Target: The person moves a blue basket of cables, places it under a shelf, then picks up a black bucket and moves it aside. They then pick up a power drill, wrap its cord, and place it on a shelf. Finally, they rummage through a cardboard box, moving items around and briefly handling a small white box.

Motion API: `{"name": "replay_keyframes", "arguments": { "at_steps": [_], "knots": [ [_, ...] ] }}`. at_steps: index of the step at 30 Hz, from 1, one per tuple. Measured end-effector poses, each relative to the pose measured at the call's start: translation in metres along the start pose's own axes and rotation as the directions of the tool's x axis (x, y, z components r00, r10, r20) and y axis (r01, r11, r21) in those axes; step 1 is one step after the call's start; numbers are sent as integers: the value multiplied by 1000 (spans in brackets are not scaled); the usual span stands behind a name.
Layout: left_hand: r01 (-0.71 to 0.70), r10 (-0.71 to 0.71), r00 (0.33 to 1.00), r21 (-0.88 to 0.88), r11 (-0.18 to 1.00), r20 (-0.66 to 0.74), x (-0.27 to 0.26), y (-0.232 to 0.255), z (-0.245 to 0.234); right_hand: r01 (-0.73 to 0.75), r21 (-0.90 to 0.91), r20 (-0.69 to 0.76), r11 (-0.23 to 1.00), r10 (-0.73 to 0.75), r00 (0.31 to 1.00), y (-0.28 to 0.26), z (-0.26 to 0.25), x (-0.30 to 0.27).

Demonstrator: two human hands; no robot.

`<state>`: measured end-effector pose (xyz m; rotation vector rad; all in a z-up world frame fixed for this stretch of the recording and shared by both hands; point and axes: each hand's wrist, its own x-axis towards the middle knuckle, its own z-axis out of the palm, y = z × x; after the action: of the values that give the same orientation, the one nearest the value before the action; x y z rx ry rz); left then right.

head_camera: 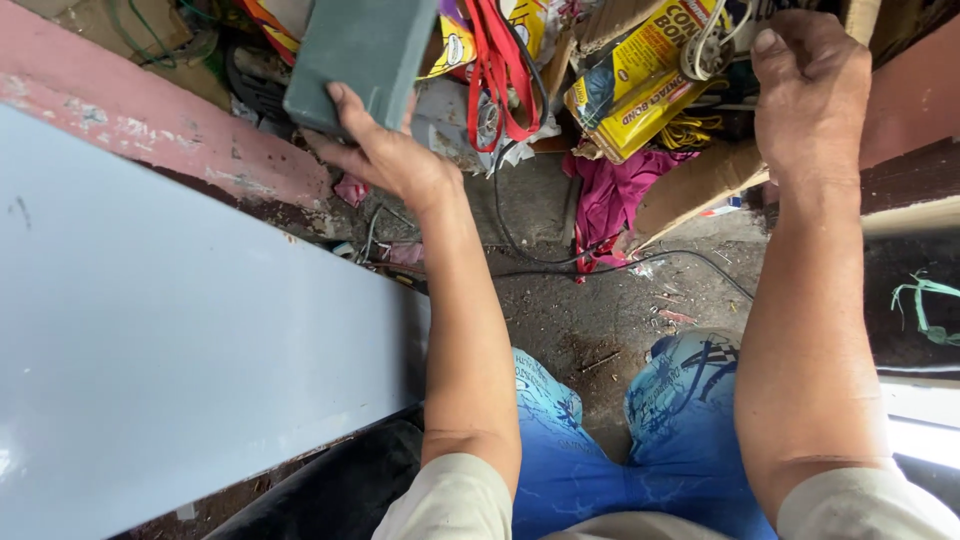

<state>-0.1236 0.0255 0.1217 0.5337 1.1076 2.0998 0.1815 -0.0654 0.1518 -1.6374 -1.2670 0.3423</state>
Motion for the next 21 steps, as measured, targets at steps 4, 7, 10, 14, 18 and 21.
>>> {"name": "replay_keyframes", "arguments": {
  "at_steps": [4,7,10,14,18,21],
  "knots": [
    [157,-192,962,181,971,192,25,-42,-13,11,-1,37,1000,-11,999,14,7,-1],
    [354,-518,840,558,751,164,25,-70,-29,-85,-54,137,995,91,986,23,14,-2],
    [-37,-176,897,466,884,406,20,-89,-37,-123,-226,183,966,166,969,30,18,-5],
    [-47,-161,937,568,822,311,9,-88,-38,-202,-330,204,922,278,938,35,25,-4],
    [29,-213,959,679,733,189,2,-79,-39,-154,-371,159,916,226,961,51,51,-5],
    [113,-266,960,744,658,89,6,-76,-39,-31,-333,34,942,45,998,81,67,-8]
  ]
}}
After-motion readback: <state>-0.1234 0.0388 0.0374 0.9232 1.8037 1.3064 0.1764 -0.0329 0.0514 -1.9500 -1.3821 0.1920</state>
